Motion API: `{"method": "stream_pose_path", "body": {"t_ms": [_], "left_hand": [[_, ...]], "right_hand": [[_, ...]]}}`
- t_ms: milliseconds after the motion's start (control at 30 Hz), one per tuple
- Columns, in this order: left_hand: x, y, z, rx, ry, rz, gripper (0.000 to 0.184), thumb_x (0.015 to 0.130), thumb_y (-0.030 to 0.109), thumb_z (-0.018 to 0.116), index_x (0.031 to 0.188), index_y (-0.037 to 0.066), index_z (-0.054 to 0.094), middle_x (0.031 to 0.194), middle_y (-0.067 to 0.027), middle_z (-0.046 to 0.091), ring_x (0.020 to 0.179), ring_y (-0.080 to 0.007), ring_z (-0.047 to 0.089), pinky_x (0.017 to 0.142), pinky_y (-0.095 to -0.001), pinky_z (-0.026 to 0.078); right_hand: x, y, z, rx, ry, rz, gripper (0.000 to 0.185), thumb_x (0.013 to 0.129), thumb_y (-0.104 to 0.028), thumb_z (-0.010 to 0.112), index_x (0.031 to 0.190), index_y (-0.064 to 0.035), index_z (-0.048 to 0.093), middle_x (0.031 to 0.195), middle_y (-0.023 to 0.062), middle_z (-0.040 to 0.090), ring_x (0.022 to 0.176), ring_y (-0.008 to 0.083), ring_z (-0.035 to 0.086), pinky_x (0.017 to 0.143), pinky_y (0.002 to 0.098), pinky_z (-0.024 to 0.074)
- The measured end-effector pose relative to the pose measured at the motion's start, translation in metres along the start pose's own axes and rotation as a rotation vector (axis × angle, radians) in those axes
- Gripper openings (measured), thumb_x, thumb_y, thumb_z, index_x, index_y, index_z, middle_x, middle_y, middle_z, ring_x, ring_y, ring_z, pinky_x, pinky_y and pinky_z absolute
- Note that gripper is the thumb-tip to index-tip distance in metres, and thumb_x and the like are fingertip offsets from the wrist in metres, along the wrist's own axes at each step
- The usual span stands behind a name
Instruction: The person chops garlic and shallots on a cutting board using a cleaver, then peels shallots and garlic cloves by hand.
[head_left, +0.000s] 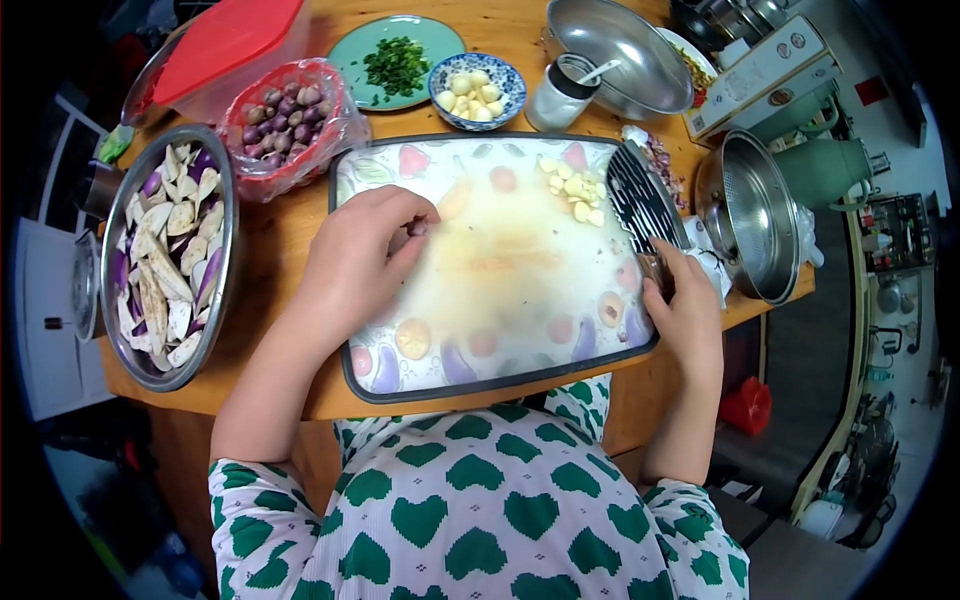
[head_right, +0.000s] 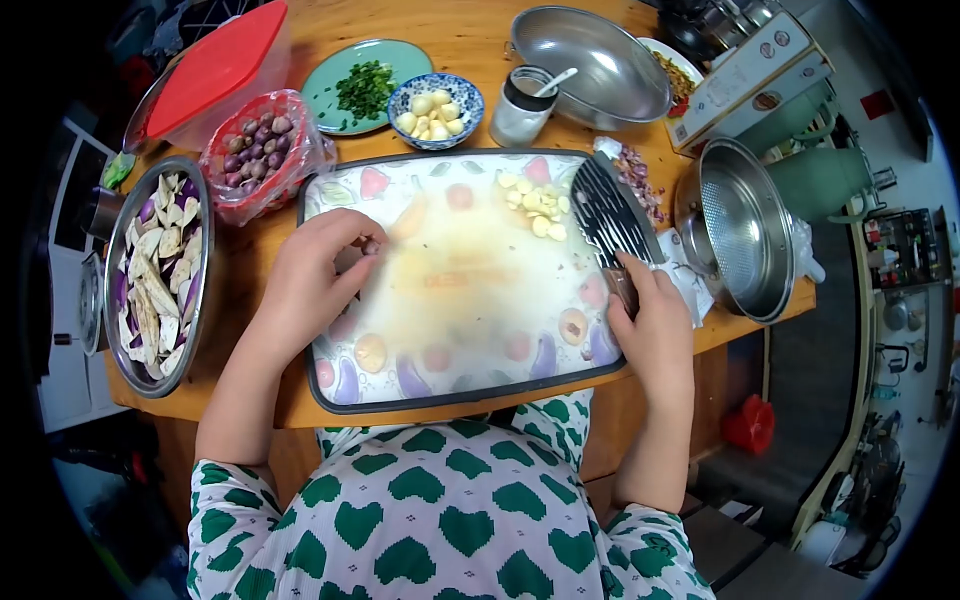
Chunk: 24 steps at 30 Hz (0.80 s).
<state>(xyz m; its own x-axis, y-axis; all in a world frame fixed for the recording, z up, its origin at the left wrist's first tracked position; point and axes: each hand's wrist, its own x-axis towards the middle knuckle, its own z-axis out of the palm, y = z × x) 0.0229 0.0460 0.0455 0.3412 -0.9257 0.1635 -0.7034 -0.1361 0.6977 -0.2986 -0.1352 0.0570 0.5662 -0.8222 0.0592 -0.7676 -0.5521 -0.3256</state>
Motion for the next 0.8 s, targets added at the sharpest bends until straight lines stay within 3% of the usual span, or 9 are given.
{"method": "stream_pose_path", "body": {"t_ms": [100,200,333,400,567,700,800], "left_hand": [[0.006,0.004,0.013,-0.096,-0.003,0.070,0.020,0.086,-0.004,0.071,0.103,0.003,0.065,0.095,-0.0103,0.066,0.090,-0.0237,0.068,0.079,-0.0330,0.056],[0.015,0.003,0.029,-0.174,-0.062,0.064,0.022,0.088,-0.003,0.070,0.107,0.003,0.062,0.098,-0.0099,0.066,0.090,-0.0220,0.068,0.079,-0.0320,0.056],[0.022,0.002,0.042,-0.176,-0.122,0.022,0.025,0.088,-0.004,0.070,0.109,0.004,0.057,0.099,-0.0106,0.066,0.089,-0.0229,0.068,0.079,-0.0325,0.056],[0.021,0.000,0.042,-0.140,-0.084,0.053,0.030,0.087,-0.004,0.071,0.110,0.005,0.054,0.098,-0.0114,0.066,0.089,-0.0256,0.069,0.078,-0.0348,0.056],[0.013,0.007,0.024,-0.212,-0.056,-0.112,0.038,0.082,0.000,0.078,0.108,0.005,0.051,0.102,-0.0117,0.065,0.094,-0.0295,0.069,0.079,-0.0379,0.055],[-0.001,-0.007,0.008,-0.022,0.060,0.010,0.043,0.076,0.001,0.082,0.103,0.005,0.049,0.100,-0.0118,0.063,0.092,-0.0330,0.064,0.077,-0.0377,0.053],[-0.012,-0.021,-0.003,0.032,0.089,0.053,0.039,0.077,0.000,0.080,0.101,0.005,0.049,0.097,-0.0110,0.061,0.085,-0.0306,0.062,0.073,-0.0372,0.051]], "right_hand": [[0.000,0.000,-0.001,0.020,0.046,0.064,0.047,0.090,-0.010,0.061,0.137,-0.0119,0.058,0.114,0.0207,0.061,0.096,0.0414,0.065,0.085,0.0460,0.0524],[-0.005,0.004,-0.002,0.072,0.251,-0.124,0.048,0.089,-0.003,0.058,0.136,-0.0084,0.058,0.108,0.0194,0.059,0.097,0.0395,0.062,0.085,0.0446,0.0520],[-0.013,-0.020,-0.011,0.197,0.126,-0.344,0.053,0.085,-0.002,0.063,0.137,-0.0103,0.061,0.107,0.0154,0.059,0.096,0.0340,0.062,0.083,0.0405,0.0523],[-0.016,-0.029,0.002,0.198,0.007,-0.456,0.056,0.084,-0.004,0.070,0.138,-0.0157,0.063,0.103,0.0138,0.057,0.088,0.0316,0.063,0.074,0.0403,0.0529],[-0.021,-0.059,0.024,0.238,-0.160,-0.473,0.059,0.082,-0.005,0.073,0.139,-0.0181,0.064,0.101,0.0112,0.056,0.083,0.0273,0.063,0.069,0.0371,0.0526],[-0.016,-0.065,0.033,0.228,-0.185,-0.515,0.054,0.086,-0.007,0.074,0.138,-0.0187,0.065,0.099,0.0103,0.055,0.079,0.0262,0.063,0.067,0.0359,0.0521],[-0.014,-0.065,0.035,0.134,-0.262,-0.571,0.051,0.086,-0.010,0.075,0.136,-0.0193,0.067,0.095,0.0094,0.054,0.077,0.0254,0.062,0.066,0.0356,0.0515]]}}
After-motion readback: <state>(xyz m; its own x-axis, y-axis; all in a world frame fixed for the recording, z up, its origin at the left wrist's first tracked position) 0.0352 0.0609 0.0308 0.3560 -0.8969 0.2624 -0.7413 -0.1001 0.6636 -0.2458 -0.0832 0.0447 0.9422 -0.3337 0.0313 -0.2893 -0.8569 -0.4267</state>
